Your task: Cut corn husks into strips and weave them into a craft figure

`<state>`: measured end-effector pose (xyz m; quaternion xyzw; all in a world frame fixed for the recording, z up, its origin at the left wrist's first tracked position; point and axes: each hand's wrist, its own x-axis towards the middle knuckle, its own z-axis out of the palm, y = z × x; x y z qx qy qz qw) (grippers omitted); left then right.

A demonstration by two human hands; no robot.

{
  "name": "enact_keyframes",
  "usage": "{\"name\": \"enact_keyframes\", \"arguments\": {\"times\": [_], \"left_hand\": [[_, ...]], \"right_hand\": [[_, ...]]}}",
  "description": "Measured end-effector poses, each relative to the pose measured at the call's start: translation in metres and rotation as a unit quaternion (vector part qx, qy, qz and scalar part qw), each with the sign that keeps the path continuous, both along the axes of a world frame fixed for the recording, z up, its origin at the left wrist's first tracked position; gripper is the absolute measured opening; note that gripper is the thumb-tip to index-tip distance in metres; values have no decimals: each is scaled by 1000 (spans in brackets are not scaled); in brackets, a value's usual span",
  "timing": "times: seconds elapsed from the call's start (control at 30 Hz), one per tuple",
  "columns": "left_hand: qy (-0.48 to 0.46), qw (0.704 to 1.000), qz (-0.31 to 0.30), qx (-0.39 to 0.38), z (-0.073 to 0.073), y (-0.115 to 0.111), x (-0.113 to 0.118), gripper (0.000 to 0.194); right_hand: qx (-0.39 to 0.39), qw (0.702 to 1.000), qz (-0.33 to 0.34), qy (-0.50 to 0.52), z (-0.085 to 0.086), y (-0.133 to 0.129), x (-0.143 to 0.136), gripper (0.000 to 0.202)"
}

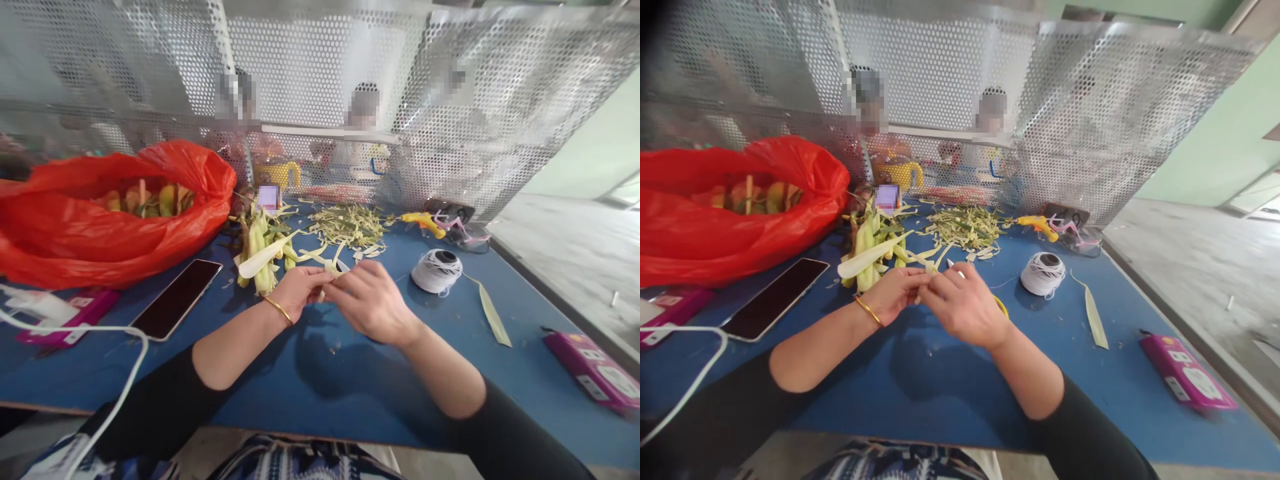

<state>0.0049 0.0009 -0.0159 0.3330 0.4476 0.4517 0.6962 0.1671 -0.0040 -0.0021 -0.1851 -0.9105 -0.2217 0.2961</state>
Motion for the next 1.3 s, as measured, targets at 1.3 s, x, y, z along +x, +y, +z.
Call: {"name": "enact_keyframes", "arguments": {"times": [1.3], "left_hand": [[1, 997, 58, -43, 5, 2, 1, 10]], "right_hand": [[-110, 980, -155, 57, -18, 2, -7, 30]]}}
